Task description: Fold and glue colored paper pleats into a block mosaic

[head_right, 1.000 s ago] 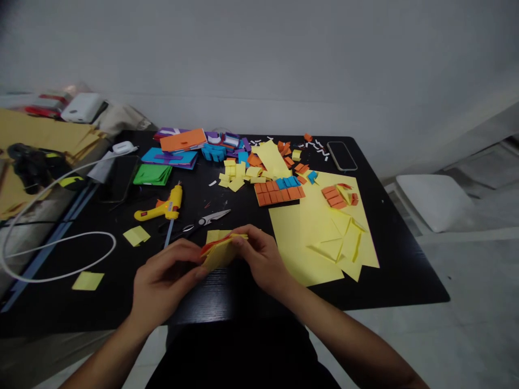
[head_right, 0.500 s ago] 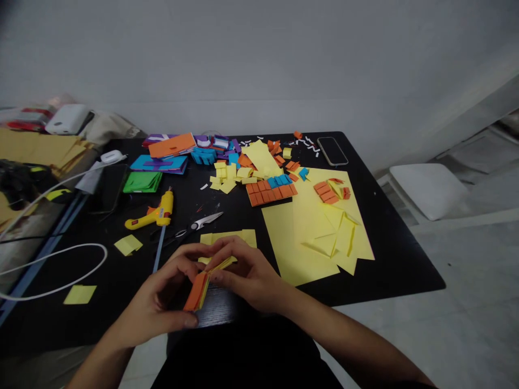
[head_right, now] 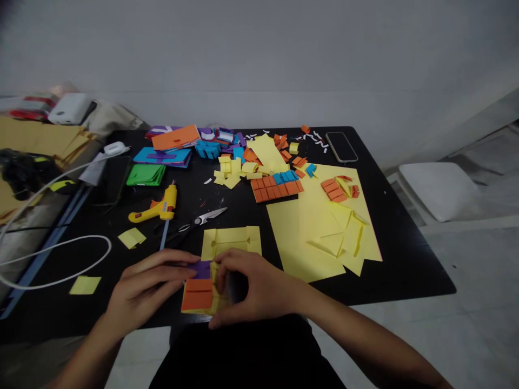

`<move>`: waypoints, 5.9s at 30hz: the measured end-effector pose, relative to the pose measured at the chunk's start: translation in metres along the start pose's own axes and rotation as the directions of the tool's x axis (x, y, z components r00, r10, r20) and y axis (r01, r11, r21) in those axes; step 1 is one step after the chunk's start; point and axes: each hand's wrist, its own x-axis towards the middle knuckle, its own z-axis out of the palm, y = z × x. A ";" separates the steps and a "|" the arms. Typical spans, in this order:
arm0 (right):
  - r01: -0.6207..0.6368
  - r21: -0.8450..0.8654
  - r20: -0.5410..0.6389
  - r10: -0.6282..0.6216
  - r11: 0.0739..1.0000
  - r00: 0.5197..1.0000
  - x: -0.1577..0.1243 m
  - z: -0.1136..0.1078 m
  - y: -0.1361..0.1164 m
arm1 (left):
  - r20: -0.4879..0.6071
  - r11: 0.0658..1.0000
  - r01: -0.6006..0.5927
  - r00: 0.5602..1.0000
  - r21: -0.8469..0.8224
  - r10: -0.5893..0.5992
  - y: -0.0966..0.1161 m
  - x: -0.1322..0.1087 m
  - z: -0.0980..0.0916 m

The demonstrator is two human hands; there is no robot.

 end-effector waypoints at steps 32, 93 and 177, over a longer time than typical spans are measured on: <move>0.065 -0.432 -0.122 -0.130 0.900 0.984 0.017 -0.001 0.004 | 0.180 0.957 0.043 0.979 0.285 -0.098 -0.013 0.012 -0.003; 0.057 -0.711 -0.035 -0.115 0.701 0.993 0.050 -0.014 0.035 | 0.283 0.907 0.013 0.948 0.422 -0.146 -0.045 0.031 0.002; 0.141 0.202 -0.512 -0.018 0.969 0.859 0.021 -0.010 0.000 | -0.315 0.973 0.227 0.921 -0.041 -0.228 0.017 0.039 0.032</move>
